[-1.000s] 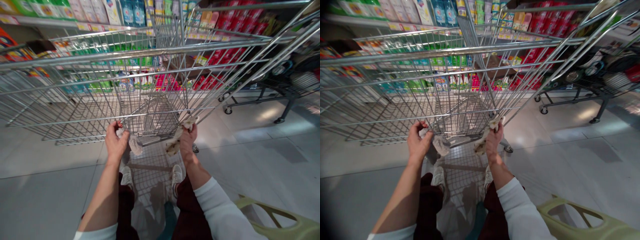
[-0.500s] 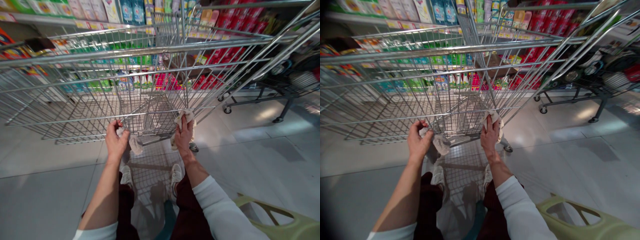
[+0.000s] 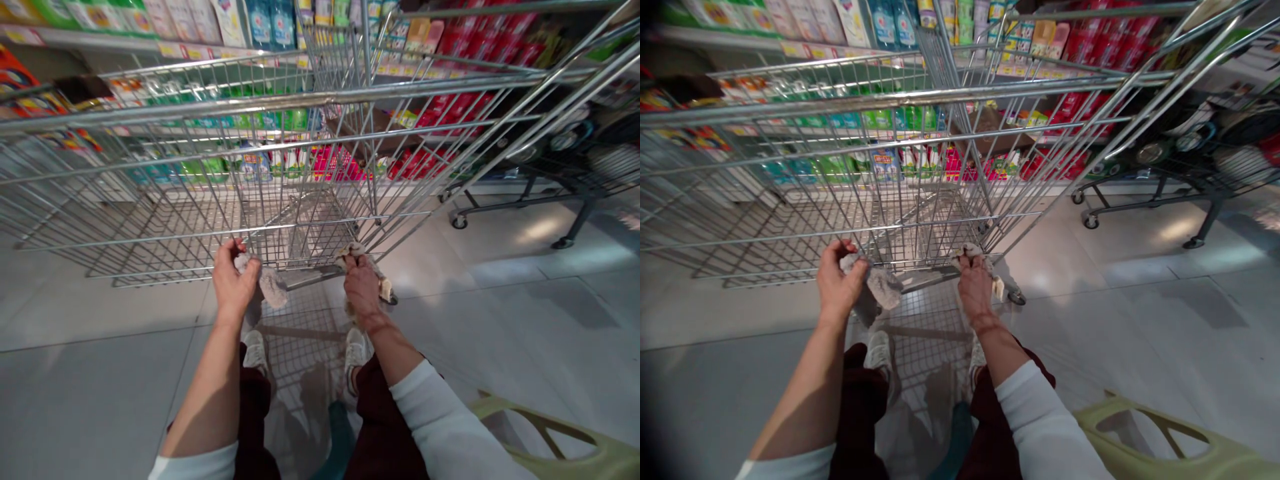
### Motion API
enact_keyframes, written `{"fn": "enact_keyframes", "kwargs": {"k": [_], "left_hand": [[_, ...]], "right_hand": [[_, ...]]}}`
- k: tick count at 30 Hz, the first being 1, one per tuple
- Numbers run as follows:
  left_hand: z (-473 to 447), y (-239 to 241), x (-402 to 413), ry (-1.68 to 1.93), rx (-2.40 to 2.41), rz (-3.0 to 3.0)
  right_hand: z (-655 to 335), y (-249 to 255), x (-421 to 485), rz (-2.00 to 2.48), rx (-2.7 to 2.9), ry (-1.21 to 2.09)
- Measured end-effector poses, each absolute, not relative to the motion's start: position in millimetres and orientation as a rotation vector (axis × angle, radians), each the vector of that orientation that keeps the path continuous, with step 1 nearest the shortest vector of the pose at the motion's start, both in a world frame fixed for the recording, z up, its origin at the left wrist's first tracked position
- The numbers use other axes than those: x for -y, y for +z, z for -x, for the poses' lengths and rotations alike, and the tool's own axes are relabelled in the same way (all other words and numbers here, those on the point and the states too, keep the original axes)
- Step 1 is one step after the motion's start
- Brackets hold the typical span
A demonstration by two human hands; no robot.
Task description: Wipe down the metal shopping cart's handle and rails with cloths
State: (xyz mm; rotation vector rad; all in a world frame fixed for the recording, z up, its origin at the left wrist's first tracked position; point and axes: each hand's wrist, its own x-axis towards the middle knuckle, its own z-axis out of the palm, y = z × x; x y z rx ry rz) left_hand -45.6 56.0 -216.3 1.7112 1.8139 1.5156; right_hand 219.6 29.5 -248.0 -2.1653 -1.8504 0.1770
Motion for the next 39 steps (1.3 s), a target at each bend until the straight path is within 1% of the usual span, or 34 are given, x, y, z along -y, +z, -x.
{"fn": "enact_keyframes", "kwargs": {"k": [5,9,12,21,27,34,37,39], "left_hand": [[49,-219,-57,1.524,-1.85,-1.691],[49,-218,-57,1.525,-1.847,-1.681],[48,-217,-57,1.532,-1.847,-1.683],[47,-219,-58,1.582,-1.781,-1.674],[46,-219,-58,1.572,-1.765,-1.654],[48,-223,-60,1.613,-1.75,-1.653],[48,-223,-60,1.631,-1.736,-1.663],[47,-223,-59,1.631,-1.736,-1.667]], "right_hand": [[-226,-232,-33,2.023,1.745,0.174],[-227,-219,-30,1.916,1.58,0.009],[-225,-212,-32,1.864,1.597,-0.098],[-206,-222,-46,1.799,1.69,-0.223],[-191,-243,-37,1.832,1.867,-0.186],[-187,-251,-29,1.917,2.143,0.017],[-193,-246,-36,1.868,2.049,0.089],[-199,-241,-40,1.787,1.893,0.077]]}}
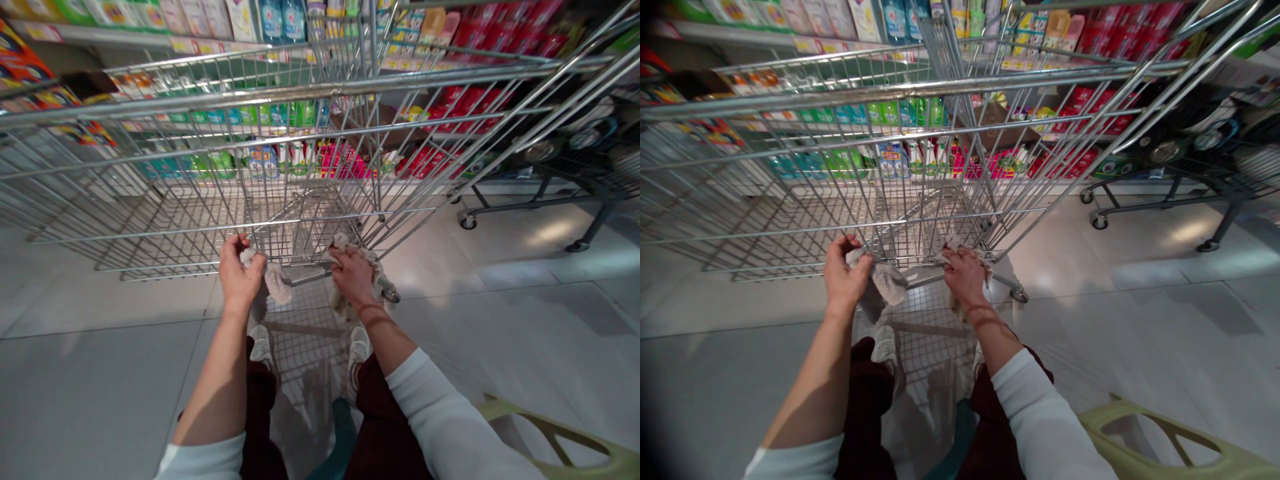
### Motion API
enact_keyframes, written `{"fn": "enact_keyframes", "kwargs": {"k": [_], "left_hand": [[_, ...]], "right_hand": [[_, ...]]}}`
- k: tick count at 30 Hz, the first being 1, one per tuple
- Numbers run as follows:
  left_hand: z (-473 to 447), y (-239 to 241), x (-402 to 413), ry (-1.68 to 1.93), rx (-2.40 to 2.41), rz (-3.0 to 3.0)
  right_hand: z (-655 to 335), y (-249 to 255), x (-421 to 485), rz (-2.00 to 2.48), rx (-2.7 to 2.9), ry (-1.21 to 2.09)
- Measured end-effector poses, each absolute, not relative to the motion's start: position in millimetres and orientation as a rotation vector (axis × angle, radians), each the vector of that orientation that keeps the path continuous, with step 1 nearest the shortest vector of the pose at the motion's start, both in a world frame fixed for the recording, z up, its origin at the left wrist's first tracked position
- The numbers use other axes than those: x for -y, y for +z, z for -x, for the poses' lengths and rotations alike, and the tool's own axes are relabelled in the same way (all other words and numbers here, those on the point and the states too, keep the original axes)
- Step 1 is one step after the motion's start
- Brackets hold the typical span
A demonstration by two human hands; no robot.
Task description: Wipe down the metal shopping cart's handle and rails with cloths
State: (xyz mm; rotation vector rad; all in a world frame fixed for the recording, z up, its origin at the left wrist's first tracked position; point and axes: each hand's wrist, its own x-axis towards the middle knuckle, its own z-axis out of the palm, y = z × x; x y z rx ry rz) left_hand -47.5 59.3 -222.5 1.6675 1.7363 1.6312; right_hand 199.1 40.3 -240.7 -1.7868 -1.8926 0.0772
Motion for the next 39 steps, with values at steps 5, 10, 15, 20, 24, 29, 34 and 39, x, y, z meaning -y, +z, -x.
{"fn": "enact_keyframes", "kwargs": {"k": [5,10,15,20,24,29,34,39], "left_hand": [[46,-222,-59,1.63,-1.741,-1.689],[46,-222,-59,1.637,-1.741,-1.677],[45,-221,-58,1.609,-1.74,-1.673],[45,-220,-58,1.586,-1.767,-1.669],[44,-219,-57,1.571,-1.764,-1.673],[44,-220,-56,1.591,-1.75,-1.669],[44,-221,-57,1.604,-1.739,-1.665],[43,-221,-56,1.611,-1.736,-1.665]], "right_hand": [[-207,-223,-44,1.482,1.667,-0.13],[-194,-221,-45,1.528,1.827,-0.094],[-182,-242,-43,1.773,1.964,0.086],[-182,-246,-44,1.79,2.056,0.189],[-188,-232,-44,1.634,1.917,0.147],[-185,-213,-41,1.38,1.836,-0.059],[-175,-213,-45,1.53,1.877,0.058],[-165,-231,-48,1.725,1.978,0.228]]}}
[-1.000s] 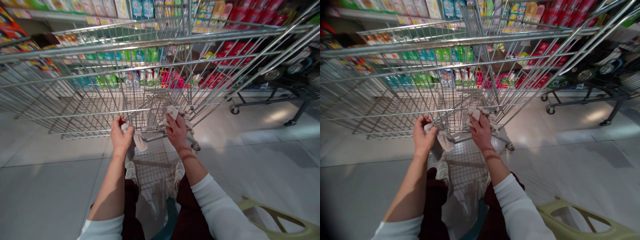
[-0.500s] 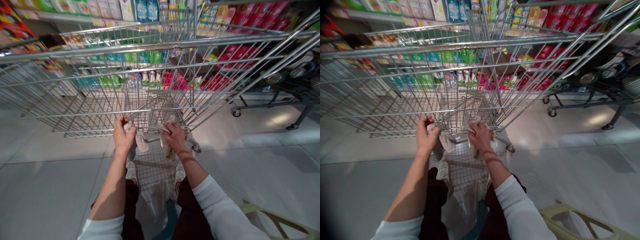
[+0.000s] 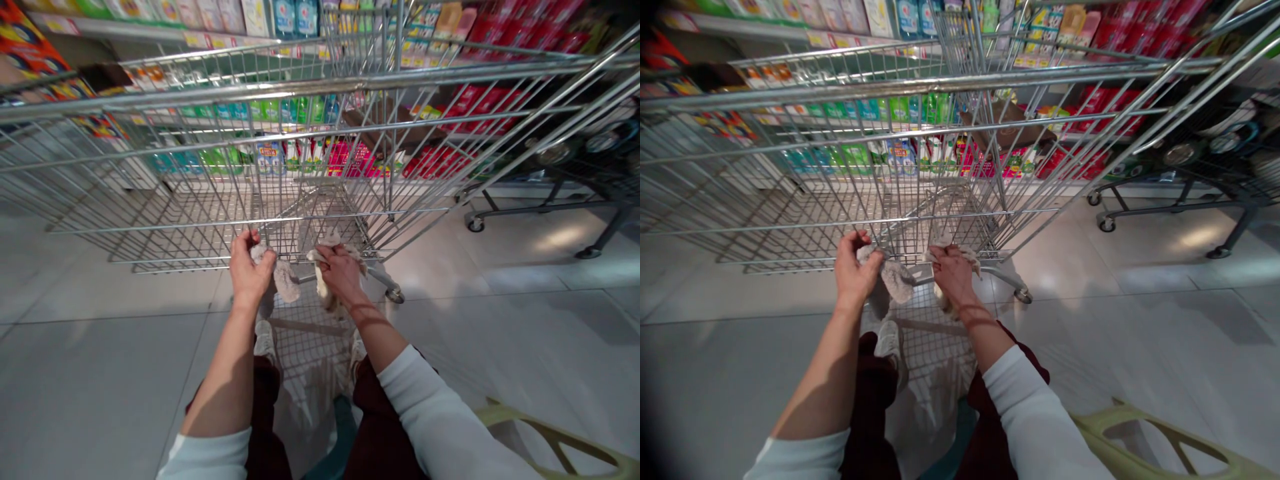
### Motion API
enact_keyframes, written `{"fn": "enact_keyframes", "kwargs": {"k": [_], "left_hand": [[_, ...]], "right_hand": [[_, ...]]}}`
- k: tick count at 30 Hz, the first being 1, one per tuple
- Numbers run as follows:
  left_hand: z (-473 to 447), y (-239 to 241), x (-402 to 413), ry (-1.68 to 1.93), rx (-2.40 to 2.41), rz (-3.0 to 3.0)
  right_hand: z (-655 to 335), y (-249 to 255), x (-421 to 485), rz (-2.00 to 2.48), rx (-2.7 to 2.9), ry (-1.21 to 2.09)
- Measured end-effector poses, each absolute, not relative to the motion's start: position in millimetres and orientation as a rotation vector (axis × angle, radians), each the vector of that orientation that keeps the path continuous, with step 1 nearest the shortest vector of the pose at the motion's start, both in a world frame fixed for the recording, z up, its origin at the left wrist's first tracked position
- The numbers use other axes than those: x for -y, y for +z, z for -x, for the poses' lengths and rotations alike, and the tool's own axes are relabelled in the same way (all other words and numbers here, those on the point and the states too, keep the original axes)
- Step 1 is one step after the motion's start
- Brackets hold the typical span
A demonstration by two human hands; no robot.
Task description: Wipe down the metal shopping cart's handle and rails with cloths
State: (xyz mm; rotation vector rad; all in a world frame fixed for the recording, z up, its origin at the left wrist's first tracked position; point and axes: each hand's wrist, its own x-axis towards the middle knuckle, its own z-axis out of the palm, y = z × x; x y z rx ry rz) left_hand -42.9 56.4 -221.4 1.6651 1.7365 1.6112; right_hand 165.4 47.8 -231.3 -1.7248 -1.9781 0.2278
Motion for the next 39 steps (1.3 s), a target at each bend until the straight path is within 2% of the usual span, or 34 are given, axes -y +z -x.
{"fn": "enact_keyframes", "kwargs": {"k": [4,7,12,16,31,39], "left_hand": [[42,-220,-55,1.604,-1.746,-1.661],[41,-218,-55,1.607,-1.743,-1.664],[41,-221,-56,1.62,-1.732,-1.663],[38,-224,-56,1.673,-1.738,-1.669],[29,-230,-55,1.73,-1.85,-1.675],[22,-238,-52,1.795,-1.761,-1.654]], "right_hand": [[-163,-237,-48,1.753,1.983,0.3],[-167,-232,-50,1.616,1.819,0.426],[-178,-217,-57,1.188,1.412,0.832],[-183,-208,-57,1.087,1.298,1.048],[-182,-201,-52,1.15,1.18,1.049],[-191,-198,-44,1.182,1.218,0.986]]}}
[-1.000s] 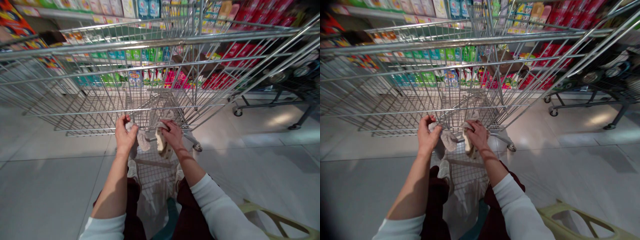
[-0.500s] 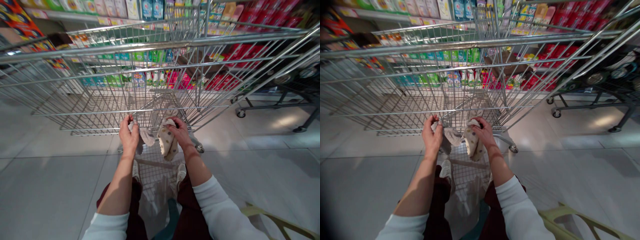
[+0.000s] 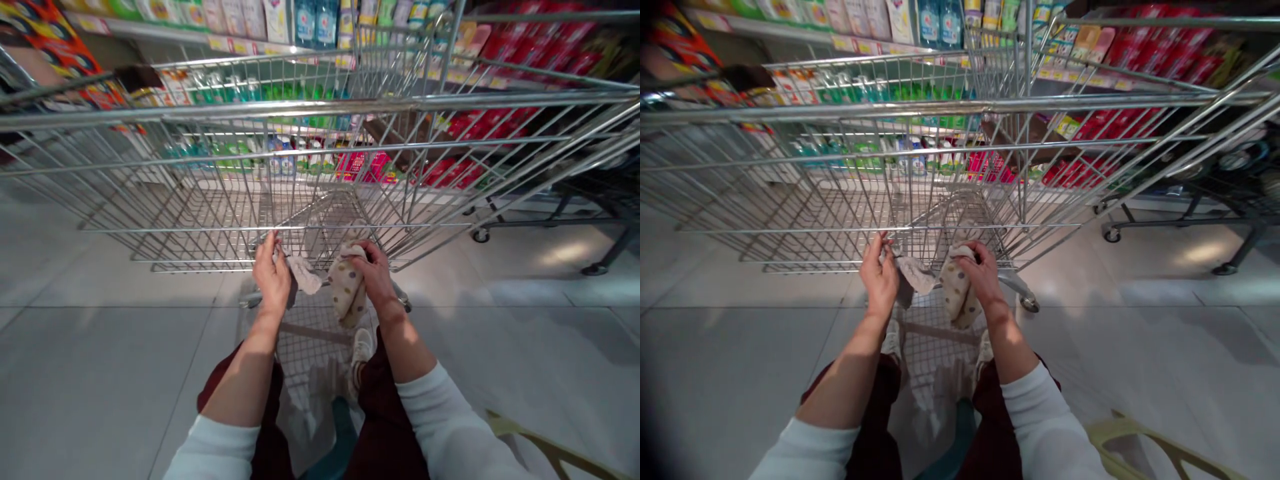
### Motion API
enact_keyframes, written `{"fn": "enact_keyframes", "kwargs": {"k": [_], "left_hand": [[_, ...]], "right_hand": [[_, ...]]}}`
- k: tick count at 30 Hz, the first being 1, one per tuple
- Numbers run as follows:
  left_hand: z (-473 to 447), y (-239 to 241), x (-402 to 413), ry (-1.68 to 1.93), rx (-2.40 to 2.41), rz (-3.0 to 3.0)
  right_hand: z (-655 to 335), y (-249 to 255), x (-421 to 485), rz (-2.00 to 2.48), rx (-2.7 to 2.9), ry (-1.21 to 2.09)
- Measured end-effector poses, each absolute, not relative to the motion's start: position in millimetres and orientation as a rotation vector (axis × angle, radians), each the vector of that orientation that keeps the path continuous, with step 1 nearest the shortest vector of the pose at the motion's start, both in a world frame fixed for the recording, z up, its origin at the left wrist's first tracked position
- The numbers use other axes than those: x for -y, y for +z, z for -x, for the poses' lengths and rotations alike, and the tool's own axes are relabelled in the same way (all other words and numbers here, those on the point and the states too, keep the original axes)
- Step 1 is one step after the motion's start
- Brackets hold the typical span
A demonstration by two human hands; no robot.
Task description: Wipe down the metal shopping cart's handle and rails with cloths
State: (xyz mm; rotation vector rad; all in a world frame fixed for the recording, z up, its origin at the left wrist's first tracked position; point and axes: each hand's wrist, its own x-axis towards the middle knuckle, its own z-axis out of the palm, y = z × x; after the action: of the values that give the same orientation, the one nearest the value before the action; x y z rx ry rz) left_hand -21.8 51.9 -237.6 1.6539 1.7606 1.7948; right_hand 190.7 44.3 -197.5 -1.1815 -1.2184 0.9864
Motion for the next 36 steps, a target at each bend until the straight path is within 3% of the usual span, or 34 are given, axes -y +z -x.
{"fn": "enact_keyframes", "kwargs": {"k": [17,24,31,36], "left_hand": [[6,-228,-34,1.583,-1.772,-1.796],[6,-224,-32,1.572,-1.792,-1.738],[6,-228,-34,1.604,-1.813,-1.749],[5,-229,-35,1.65,-1.796,-1.763]], "right_hand": [[-202,-206,-26,1.307,1.152,0.78],[-198,-226,-28,1.333,1.121,0.392],[-200,-226,-33,1.24,1.36,-0.341],[-199,-209,-25,1.14,1.363,-0.512]]}}
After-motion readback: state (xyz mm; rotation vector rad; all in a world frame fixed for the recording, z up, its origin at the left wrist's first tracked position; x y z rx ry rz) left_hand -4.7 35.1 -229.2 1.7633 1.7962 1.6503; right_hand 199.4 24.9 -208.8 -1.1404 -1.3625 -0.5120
